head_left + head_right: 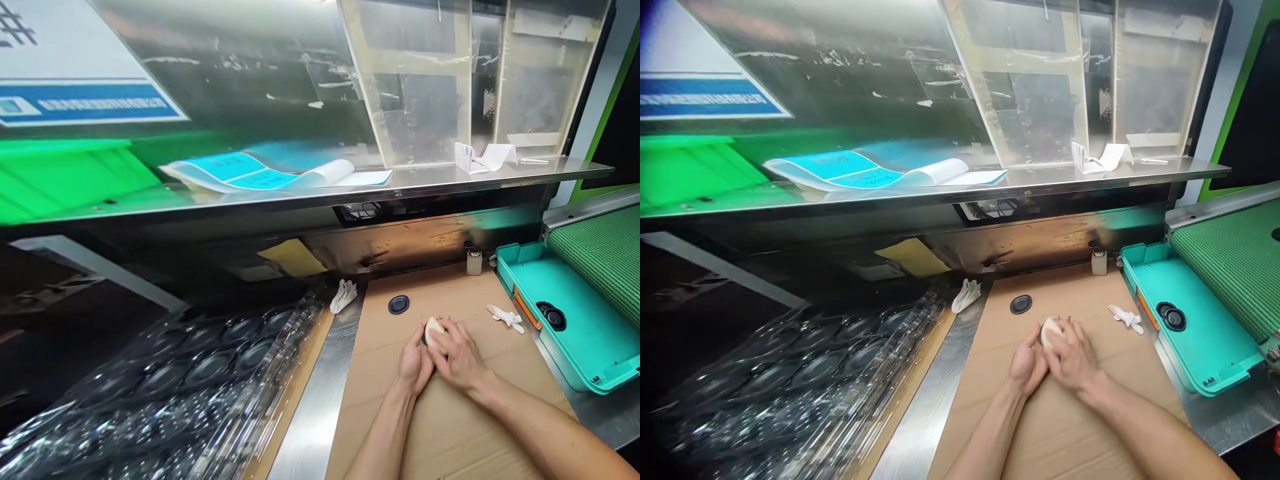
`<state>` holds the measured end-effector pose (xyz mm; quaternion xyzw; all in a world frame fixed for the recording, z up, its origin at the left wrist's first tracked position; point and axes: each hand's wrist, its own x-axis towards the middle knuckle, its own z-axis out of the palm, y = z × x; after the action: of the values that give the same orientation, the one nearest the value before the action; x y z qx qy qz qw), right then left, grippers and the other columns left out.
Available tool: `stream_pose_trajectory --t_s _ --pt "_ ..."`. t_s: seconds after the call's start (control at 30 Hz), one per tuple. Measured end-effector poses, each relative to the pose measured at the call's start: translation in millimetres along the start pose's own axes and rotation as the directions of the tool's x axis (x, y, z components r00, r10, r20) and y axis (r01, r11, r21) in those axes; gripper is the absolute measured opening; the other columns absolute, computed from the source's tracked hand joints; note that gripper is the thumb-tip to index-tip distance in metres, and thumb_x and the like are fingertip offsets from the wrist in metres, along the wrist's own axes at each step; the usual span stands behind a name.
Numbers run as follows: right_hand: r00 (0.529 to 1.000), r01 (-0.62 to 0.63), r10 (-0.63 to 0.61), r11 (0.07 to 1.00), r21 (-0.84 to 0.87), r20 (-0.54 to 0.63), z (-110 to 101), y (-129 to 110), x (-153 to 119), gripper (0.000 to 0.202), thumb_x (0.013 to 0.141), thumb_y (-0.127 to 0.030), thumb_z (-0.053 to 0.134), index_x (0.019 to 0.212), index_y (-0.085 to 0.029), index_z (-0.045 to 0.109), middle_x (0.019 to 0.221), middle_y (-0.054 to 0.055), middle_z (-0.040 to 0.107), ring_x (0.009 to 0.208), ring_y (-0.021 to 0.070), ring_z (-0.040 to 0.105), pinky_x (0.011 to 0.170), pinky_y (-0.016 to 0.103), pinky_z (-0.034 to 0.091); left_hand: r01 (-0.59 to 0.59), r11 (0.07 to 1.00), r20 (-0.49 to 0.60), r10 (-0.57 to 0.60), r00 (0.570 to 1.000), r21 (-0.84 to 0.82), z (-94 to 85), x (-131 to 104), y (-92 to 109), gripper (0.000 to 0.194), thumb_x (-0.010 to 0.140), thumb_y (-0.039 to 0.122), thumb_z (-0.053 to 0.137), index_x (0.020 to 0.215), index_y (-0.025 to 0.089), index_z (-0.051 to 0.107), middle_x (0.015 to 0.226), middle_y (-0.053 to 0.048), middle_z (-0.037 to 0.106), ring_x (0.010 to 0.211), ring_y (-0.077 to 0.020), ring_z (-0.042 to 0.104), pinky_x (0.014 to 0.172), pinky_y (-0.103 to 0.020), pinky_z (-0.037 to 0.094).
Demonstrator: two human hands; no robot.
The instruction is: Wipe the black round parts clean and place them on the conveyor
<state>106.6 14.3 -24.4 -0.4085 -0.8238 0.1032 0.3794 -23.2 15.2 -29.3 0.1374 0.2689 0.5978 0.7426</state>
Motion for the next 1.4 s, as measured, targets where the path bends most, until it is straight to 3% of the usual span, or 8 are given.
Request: stream_pose_trajectory --t_s 0.1,0.23,0.37,0.5,0.8,1.0,1.2,1.4 --pt "0.994 -0.103 0.099 0.991 -0.090 -0.055 -2 8 6 0.036 0.097 -0.027 0.051 0.129 -0.018 0.066 0.130 0.016 0.059 0.111 0.0276 0.053 0.098 0.045 0.050 -0.037 0.999 -0.057 0.039 0.998 0.037 3.0 1 1 0.027 0.099 0.029 0.052 0.106 0.012 0.073 0.116 -0.014 0.074 0.121 -0.0268 0.065 0.110 -0.042 0.048" --pt "0.995 0.092 -0.085 0.988 -0.128 0.053 -1 9 0 0.038 0.098 -0.031 0.052 0.133 -0.022 0.064 0.139 0.013 0.055 0.115 0.0271 0.052 0.099 0.042 0.048 0.026 1.000 -0.051 -0.026 0.998 -0.007 5.4 2 0 0.031 0.100 0.032 0.050 0.107 0.012 0.072 0.114 -0.014 0.074 0.116 -0.0259 0.067 0.107 -0.041 0.051" --pt "0.995 -0.099 0.095 0.975 -0.198 -0.033 -2 19 4 0.037 0.100 -0.032 0.048 0.130 -0.019 0.065 0.131 0.015 0.060 0.110 0.0274 0.053 0.095 0.042 0.048 -0.048 0.999 -0.116 0.051 0.992 0.026 6.4 2 0 0.027 0.100 0.027 0.050 0.107 0.012 0.071 0.111 -0.014 0.075 0.113 -0.0238 0.068 0.104 -0.040 0.053" --pt "0.991 -0.130 0.125 0.981 -0.142 -0.044 -12 34 7 0.047 0.099 -0.035 0.050 0.142 -0.015 0.053 0.135 0.016 0.056 0.116 0.0280 0.050 0.101 0.042 0.045 -0.043 0.998 -0.095 0.046 0.994 0.038 8.2 0 3 0.025 0.100 0.026 0.052 0.109 0.012 0.070 0.112 -0.014 0.075 0.111 -0.0243 0.069 0.098 -0.040 0.057" --pt "0.911 -0.340 0.384 0.905 -0.254 0.150 -38 41 12 0.048 0.084 -0.022 0.057 0.131 -0.015 0.054 0.120 0.016 0.056 0.111 0.0281 0.053 0.096 0.039 0.044 -0.037 0.998 -0.058 0.041 0.998 0.056 7.5 -2 8 0.036 0.101 0.039 0.050 0.115 0.011 0.065 0.126 -0.021 0.069 0.116 -0.0316 0.068 0.091 -0.046 0.058" --pt "0.913 -0.400 0.389 0.913 0.081 0.123 -44 29 18 0.063 0.077 -0.034 0.068 0.134 -0.015 0.049 0.122 0.013 0.065 0.107 0.0245 0.062 0.090 0.033 0.048 -0.070 0.997 -0.074 0.071 0.995 0.021 8.6 -3 6 0.034 0.102 0.036 0.046 0.114 0.011 0.066 0.122 -0.020 0.070 0.117 -0.0300 0.067 0.094 -0.044 0.056" --pt "0.910 -0.324 0.247 0.925 0.200 0.332 -45 14 11 0.040 0.087 -0.041 0.064 0.123 -0.024 0.060 0.101 0.003 0.073 0.086 0.0189 0.067 0.074 0.027 0.046 -0.080 0.996 -0.063 0.083 0.995 0.044 5.9 -1 2 0.033 0.100 0.037 0.051 0.117 0.014 0.067 0.121 -0.015 0.071 0.121 -0.0278 0.063 0.103 -0.044 0.052" --pt "0.924 -0.358 0.278 0.870 0.339 0.261 -35 6 12 0.023 0.094 -0.039 0.055 0.109 -0.023 0.060 0.101 0.000 0.071 0.083 0.0150 0.064 0.072 0.023 0.044 -0.115 0.978 -0.014 0.119 0.993 0.173 4.8 -3 -6 0.036 0.091 0.039 0.068 0.116 0.014 0.072 0.123 -0.014 0.071 0.122 -0.0296 0.063 0.104 -0.041 0.050"
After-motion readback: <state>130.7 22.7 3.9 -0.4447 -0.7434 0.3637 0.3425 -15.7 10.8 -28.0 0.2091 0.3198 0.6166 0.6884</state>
